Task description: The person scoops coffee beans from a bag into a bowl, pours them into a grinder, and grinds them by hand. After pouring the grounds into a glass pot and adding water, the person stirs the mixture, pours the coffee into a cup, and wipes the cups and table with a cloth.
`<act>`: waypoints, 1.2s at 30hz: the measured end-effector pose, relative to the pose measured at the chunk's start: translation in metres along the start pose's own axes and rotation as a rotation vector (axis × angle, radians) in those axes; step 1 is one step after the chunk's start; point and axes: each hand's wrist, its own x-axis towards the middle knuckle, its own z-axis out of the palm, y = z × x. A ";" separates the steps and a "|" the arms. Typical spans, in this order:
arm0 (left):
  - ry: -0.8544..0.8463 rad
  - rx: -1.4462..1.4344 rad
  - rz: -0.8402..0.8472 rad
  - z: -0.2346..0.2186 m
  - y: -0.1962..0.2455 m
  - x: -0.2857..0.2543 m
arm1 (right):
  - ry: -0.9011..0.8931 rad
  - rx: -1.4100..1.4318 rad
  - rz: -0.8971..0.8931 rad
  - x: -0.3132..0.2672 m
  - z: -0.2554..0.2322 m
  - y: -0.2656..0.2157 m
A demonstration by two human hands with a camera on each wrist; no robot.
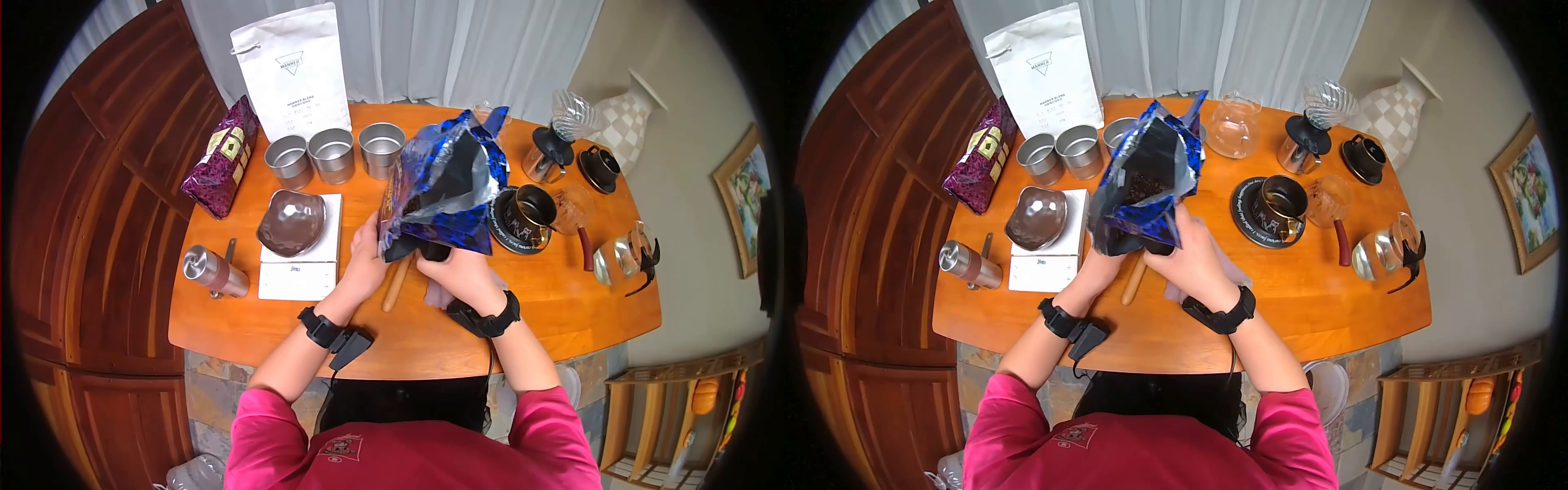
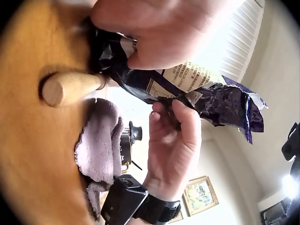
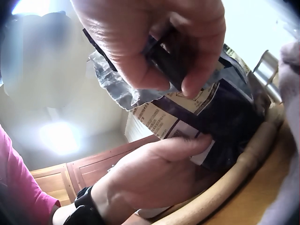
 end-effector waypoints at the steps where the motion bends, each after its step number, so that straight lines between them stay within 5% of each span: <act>1: 0.064 0.022 0.034 0.003 0.003 -0.001 | 0.020 0.036 0.021 -0.002 0.000 -0.001; 13: 0.151 0.158 0.091 0.003 -0.009 0.001 | 0.028 0.286 0.189 -0.015 -0.006 0.001; 22: 0.018 -0.046 -0.077 -0.007 0.030 -0.003 | 0.124 -0.046 -0.042 -0.012 -0.002 -0.006; 25: 0.015 -0.056 -0.090 -0.006 0.027 -0.004 | -0.011 -0.176 -0.032 -0.009 0.006 0.003; 29: 0.010 -0.082 -0.079 -0.008 0.033 -0.004 | 0.008 -0.024 0.105 -0.005 0.012 -0.012; 36: 0.022 -0.040 -0.077 -0.007 0.023 -0.004 | 0.127 0.042 0.025 -0.011 0.016 -0.001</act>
